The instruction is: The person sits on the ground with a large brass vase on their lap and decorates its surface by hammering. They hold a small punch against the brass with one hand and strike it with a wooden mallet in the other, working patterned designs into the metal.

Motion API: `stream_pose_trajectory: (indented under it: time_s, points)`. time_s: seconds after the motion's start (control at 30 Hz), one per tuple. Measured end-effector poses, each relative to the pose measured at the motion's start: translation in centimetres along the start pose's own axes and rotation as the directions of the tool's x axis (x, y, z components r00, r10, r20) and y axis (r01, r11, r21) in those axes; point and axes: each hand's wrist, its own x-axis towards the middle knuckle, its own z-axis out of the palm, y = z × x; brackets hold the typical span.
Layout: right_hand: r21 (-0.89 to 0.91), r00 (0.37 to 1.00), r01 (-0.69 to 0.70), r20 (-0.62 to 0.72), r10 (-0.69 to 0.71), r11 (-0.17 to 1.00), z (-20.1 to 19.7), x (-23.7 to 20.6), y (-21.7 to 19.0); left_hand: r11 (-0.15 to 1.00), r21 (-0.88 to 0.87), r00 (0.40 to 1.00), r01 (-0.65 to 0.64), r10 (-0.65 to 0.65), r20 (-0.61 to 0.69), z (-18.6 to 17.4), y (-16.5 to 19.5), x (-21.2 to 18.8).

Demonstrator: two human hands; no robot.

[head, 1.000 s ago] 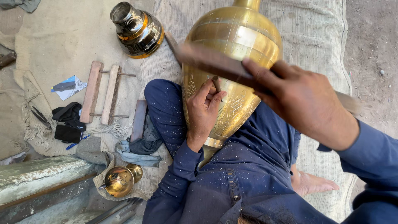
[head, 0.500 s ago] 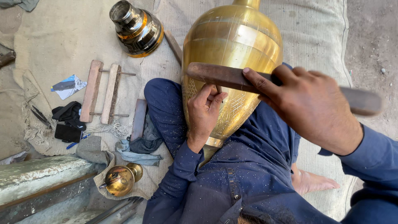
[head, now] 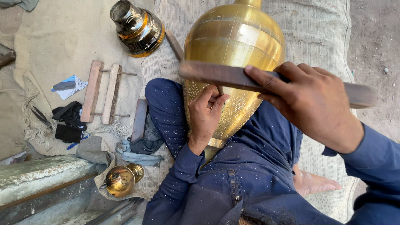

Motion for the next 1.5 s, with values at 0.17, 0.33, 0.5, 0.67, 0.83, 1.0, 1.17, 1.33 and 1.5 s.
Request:
stream_pose_trajectory:
  time_s: [0.17,0.33,0.5,0.67,0.83,1.0,1.17,1.33,1.5]
  points:
    - [-0.132,0.987,0.006,0.162,0.016,0.991,-0.3,-0.5,0.0,1.0,-0.001,1.0,0.002,-0.002,0.007,-0.2,0.2,-0.1]
    - [-0.055,0.995,0.002,0.103,0.004,0.999,0.2,-0.9,0.1,1.0,-0.003,1.0,0.007,-0.007,0.008,-0.2,0.2,-0.2]
    - [0.116,1.0,-0.013,0.015,0.011,0.993,0.6,-1.2,0.2,1.0,-0.01,0.999,0.03,-0.03,0.014,-0.3,0.2,-0.3]
    - [0.18,0.994,0.007,-0.112,0.014,0.984,0.1,-1.4,0.2,1.0,0.021,1.0,-0.02,0.02,0.017,0.0,-0.3,-0.3]
    - [0.15,0.991,-0.124,0.06,0.116,0.981,-0.3,-2.4,0.7,0.998,-0.023,0.998,-0.057,0.057,-0.019,-0.1,-0.8,-0.6]
    - [0.052,0.976,-0.198,0.106,0.192,0.979,2.8,-1.7,3.1,0.975,-0.218,0.982,-0.039,-0.004,-0.191,-0.9,-1.9,0.9]
    - [-0.106,0.971,-0.168,0.154,0.183,0.98,6.0,-0.4,5.9,0.962,-0.266,0.995,0.062,-0.08,-0.056,-0.5,-2.3,2.2]
    - [0.449,0.99,-0.136,0.038,0.133,0.883,4.5,0.2,6.4,0.975,-0.217,0.997,0.048,-0.061,-0.054,-0.3,-2.3,2.0]
    - [0.065,0.991,-0.045,0.131,0.037,0.997,1.2,2.1,6.5,0.989,-0.145,0.996,0.03,-0.042,-0.08,-0.1,-2.1,2.2]
